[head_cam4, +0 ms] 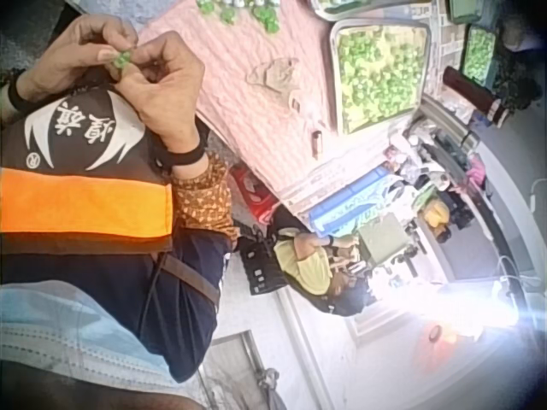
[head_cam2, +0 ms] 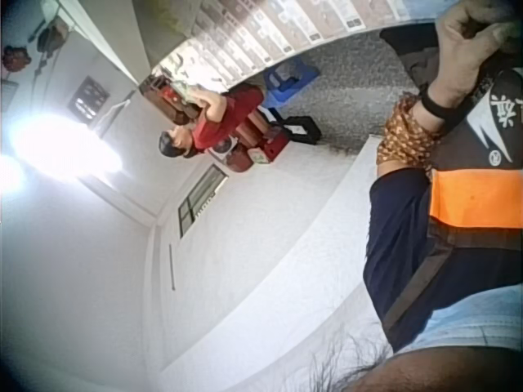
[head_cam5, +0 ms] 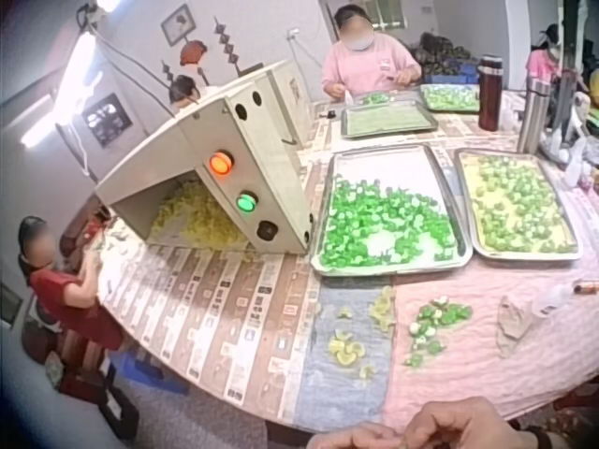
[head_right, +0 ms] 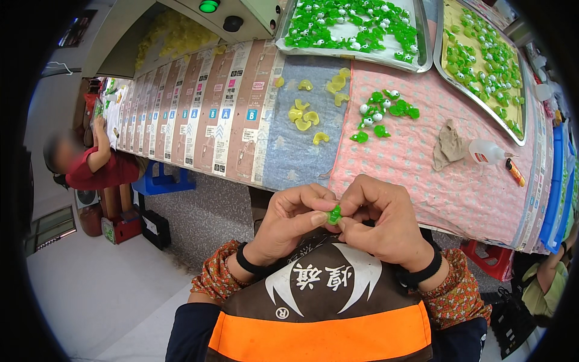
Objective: The person is assembling small green and yellow plastic parts using glue at a workstation.
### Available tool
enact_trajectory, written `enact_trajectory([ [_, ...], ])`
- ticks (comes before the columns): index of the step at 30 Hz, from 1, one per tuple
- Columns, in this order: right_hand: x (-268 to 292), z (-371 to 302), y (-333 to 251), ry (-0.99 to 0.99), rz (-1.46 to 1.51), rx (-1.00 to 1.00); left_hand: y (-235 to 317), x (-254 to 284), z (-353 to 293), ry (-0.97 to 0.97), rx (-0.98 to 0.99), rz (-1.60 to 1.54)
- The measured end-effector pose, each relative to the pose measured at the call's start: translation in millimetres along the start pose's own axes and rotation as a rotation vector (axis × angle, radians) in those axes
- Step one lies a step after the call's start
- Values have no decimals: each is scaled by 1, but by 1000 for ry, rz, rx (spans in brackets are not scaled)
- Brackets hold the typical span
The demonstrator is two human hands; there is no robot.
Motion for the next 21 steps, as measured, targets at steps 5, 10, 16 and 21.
enact_trajectory([
  [5, 0, 0, -1, 0, -1, 4, 0, 0, 1, -12, -7, 0],
  [10, 0, 0, -2, -7, -7, 18, 0, -2, 1, -10, -32, -34],
  [16, 0, 0, -2, -6, -4, 12, 1, -3, 3, -17, -24, 12],
  [21, 1, 0, -2, -2, -25, 36, -1, -1, 3, 11, 15, 19],
])
Point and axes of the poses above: each hand's wrist, its own z-axis towards the middle knuckle, its own x-axis out of the back of the hand, y = z × x, the point moved 8 cm from there along z, towards the middle knuckle, and after that the axes turned 4 degrees about -x, right-handed, at the moved point
